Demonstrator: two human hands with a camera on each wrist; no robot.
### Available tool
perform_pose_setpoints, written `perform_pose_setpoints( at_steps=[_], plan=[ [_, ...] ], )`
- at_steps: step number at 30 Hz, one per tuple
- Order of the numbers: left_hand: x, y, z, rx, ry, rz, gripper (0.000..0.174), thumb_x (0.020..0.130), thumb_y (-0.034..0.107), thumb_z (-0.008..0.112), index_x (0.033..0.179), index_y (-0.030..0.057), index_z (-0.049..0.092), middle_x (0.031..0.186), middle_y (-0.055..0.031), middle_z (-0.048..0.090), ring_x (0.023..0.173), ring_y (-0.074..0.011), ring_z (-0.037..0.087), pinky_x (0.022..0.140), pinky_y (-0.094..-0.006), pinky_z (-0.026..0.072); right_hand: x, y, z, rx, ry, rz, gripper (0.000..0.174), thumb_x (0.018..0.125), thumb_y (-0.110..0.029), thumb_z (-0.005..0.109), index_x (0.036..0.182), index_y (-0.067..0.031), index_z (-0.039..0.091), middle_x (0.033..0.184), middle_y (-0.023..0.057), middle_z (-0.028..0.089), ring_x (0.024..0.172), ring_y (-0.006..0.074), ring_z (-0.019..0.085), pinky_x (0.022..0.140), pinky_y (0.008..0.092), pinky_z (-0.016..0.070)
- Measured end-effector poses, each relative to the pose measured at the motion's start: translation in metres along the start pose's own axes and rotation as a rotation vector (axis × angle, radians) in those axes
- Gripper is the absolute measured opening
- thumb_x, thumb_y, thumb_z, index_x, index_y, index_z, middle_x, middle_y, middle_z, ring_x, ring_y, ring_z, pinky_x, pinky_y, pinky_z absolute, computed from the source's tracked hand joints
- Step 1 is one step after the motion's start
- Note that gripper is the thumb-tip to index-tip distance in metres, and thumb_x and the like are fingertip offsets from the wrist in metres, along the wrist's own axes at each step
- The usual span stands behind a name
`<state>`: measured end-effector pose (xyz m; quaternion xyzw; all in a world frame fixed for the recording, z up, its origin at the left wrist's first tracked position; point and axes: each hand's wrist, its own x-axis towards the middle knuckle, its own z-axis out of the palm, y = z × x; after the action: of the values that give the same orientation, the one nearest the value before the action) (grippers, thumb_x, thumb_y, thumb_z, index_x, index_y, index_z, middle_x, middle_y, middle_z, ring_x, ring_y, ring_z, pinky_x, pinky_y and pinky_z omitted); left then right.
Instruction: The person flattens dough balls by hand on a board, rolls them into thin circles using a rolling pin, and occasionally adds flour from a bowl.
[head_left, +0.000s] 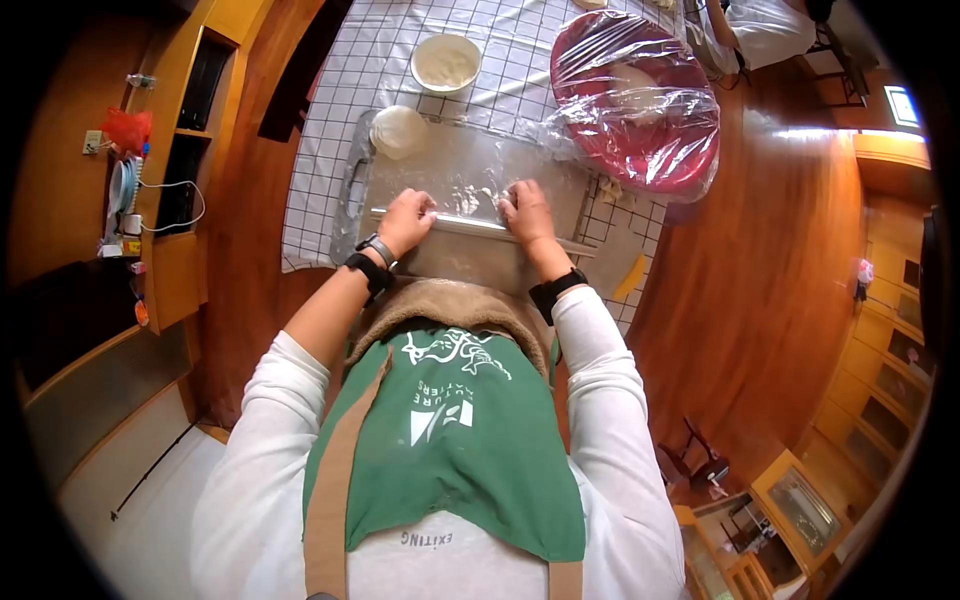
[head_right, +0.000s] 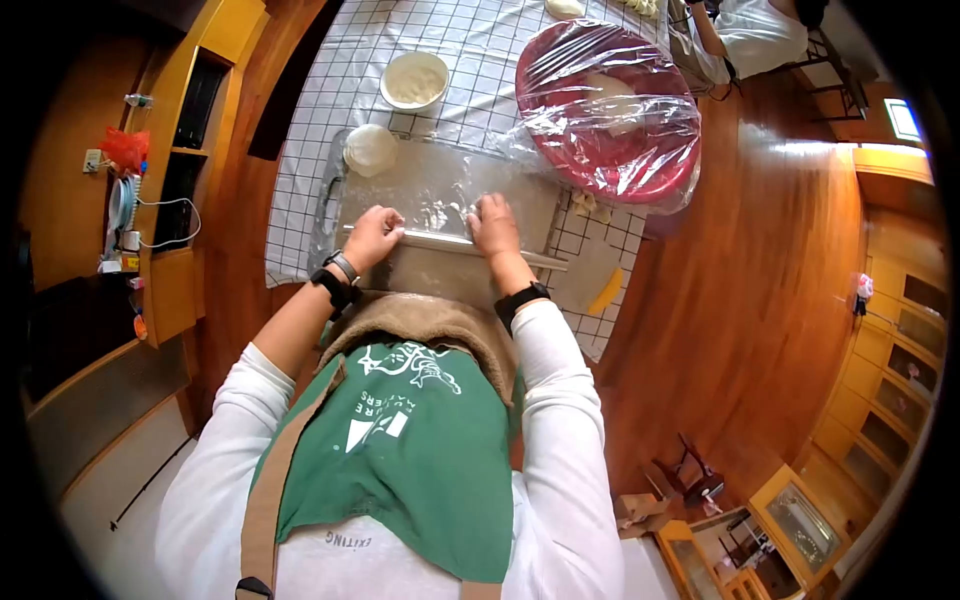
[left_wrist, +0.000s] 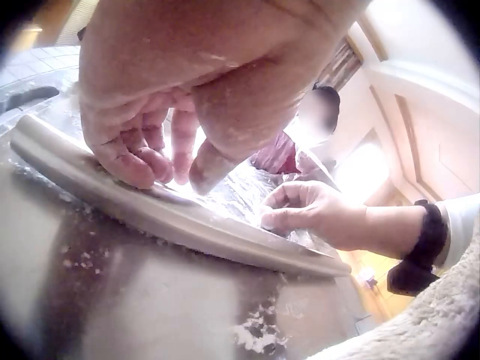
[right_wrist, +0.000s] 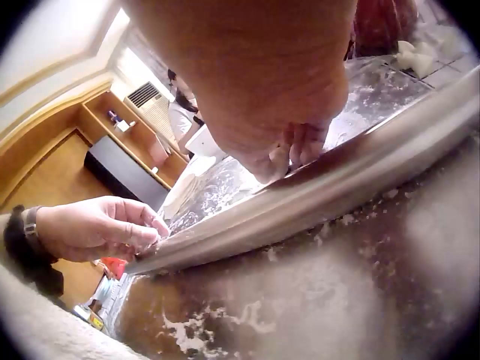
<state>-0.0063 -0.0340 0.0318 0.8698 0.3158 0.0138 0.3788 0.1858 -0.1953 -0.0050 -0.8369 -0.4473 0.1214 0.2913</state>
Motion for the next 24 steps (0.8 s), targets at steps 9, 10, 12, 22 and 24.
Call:
perform_pose_setpoints(
  at_steps=[9,10,12,22,24],
  plan=[
    [0.039,0.033,0.03,-1.043,-0.399,-0.372,0.032,0.094,0.025,0.059,0.112,-0.0015,0.059,0.102,-0.007,0.064,0.089,-0.0118,0.063,0.078,-0.0232,0.0519,-0.003,-0.047,0.007,0.52,0.013,0.133,0.036,0.077,0.0,0.066,0.108,-0.0057,0.049,0.091,0.0096,0.054,0.08,0.0205,0.058,0.073,0.0316,0.0494],
    [0.04,0.03,0.031,-1.15,-0.412,-0.322,0.032,0.094,0.024,0.059,0.113,-0.0028,0.058,0.101,-0.0062,0.063,0.089,-0.0114,0.062,0.079,-0.0223,0.0518,-0.004,-0.047,0.011,0.589,0.047,0.14,0.034,0.077,-0.001,0.065,0.107,-0.0064,0.05,0.092,0.0113,0.053,0.08,0.0237,0.058,0.074,0.0338,0.0495],
    [0.041,0.022,0.031,-1.11,-0.427,-0.341,0.03,0.094,0.02,0.059,0.113,-0.0037,0.057,0.102,-0.0062,0.063,0.09,-0.0112,0.062,0.079,-0.0236,0.0519,-0.009,-0.044,0.009,0.56,0.028,0.152,0.038,0.078,-0.001,0.066,0.112,-0.0049,0.048,0.096,0.0104,0.057,0.086,0.0189,0.061,0.08,0.0314,0.0503],
    [0.04,0.005,0.013,-0.992,-0.375,-0.317,0.029,0.09,0.009,0.061,0.117,-0.0001,0.056,0.098,-0.003,0.062,0.086,-0.0102,0.059,0.08,-0.0254,0.0499,-0.041,-0.023,-0.011,-0.137,-0.31,-0.152,0.041,0.07,-0.022,0.073,0.104,-0.0116,0.055,0.105,0.0068,0.054,0.102,0.0277,0.051,0.085,0.0411,0.0429],
    [0.038,0.006,0.008,-0.82,-0.378,-0.282,0.027,0.089,0.01,0.062,0.114,-0.0003,0.058,0.099,-0.001,0.062,0.086,-0.0085,0.058,0.078,-0.025,0.0492,-0.048,-0.021,-0.008,-0.097,-0.26,-0.193,0.038,0.069,-0.021,0.073,0.101,-0.0125,0.055,0.101,0.0066,0.053,0.1,0.0271,0.051,0.082,0.0404,0.0429]
  ],
)
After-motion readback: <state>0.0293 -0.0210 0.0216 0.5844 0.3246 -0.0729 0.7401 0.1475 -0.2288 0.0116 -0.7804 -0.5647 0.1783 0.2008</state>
